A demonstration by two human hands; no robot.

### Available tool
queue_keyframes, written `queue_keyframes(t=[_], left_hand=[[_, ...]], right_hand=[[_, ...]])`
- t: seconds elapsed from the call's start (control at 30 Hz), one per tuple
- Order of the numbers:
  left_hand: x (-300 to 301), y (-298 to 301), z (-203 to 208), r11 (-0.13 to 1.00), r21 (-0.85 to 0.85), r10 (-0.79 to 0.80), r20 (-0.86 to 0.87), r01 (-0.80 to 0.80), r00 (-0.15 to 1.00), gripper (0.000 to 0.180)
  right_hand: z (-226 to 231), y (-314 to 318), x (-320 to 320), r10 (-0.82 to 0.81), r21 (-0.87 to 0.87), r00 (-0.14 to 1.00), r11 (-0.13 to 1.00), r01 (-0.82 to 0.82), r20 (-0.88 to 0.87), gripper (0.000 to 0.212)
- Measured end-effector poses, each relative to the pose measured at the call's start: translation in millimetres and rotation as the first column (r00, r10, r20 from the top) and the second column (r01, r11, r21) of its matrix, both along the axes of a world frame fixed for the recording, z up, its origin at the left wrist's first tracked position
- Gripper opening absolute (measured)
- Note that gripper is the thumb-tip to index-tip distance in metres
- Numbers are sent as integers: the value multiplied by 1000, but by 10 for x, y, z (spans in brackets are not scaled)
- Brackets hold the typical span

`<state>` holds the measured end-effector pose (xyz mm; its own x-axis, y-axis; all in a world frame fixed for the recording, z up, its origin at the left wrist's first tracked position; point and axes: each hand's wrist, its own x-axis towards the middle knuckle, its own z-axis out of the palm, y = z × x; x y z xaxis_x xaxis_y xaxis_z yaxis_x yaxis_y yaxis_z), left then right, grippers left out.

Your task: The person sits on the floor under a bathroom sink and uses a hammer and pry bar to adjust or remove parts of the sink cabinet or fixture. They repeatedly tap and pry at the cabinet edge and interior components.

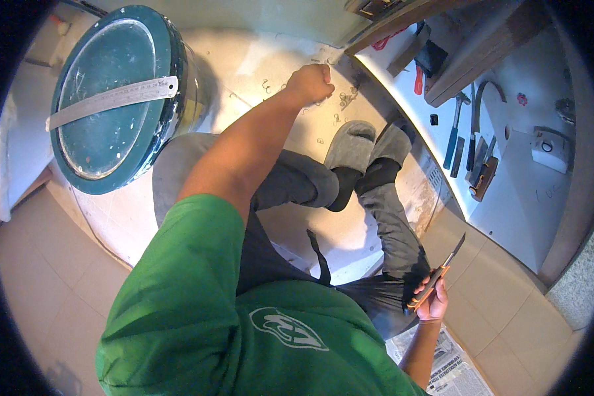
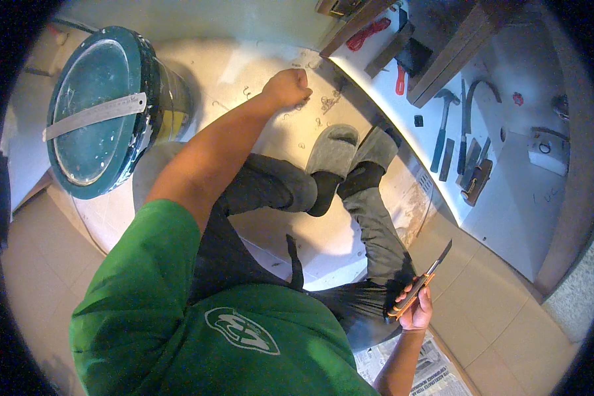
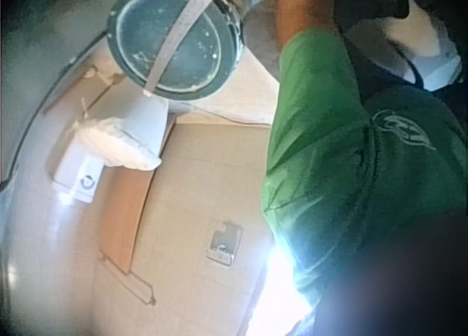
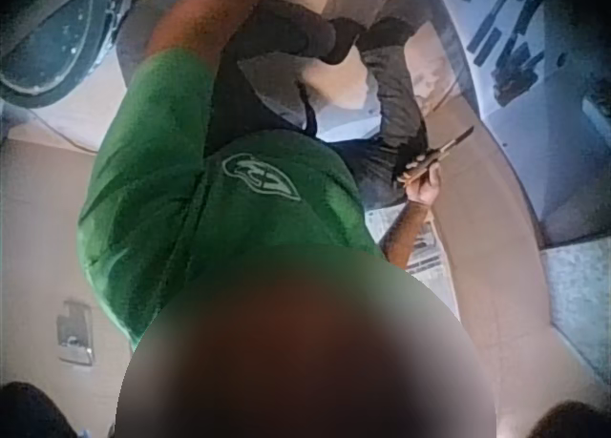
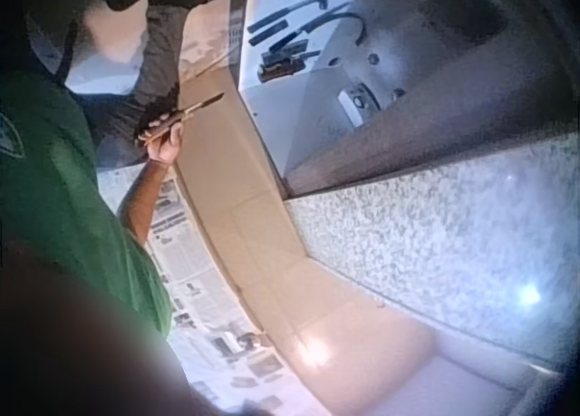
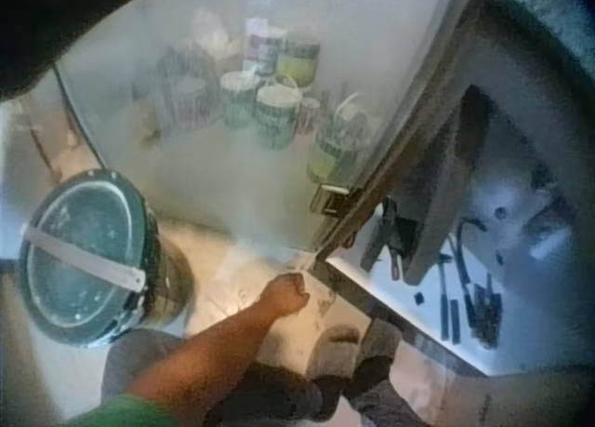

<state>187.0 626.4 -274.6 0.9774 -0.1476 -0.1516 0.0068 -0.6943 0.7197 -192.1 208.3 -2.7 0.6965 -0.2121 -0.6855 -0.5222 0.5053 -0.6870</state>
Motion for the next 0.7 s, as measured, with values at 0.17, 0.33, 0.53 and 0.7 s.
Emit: queue_keyframes(t=[0.17, 0.33, 0.53, 0.7], left_hand=[[162, -82, -210, 990, -91, 110, 70, -103, 991, 26], [322, -222, -75, 510, -747, 270, -331, -426, 904, 15], [345, -142, 122, 409, -759, 174, -480, -507, 860, 18], [296, -136, 190, 396, -754, 175, -499, -525, 849, 16]], right_hand=[[16, 23, 41, 13, -2, 1000, 1000, -13, -21, 37], [20, 20, 44, 50, -36, 998, 998, -52, -42, 42], [14, 19, 36, -14, -38, 996, 999, 11, -83, 39], [10, 23, 34, -3, -53, 997, 999, -1, -82, 39]])
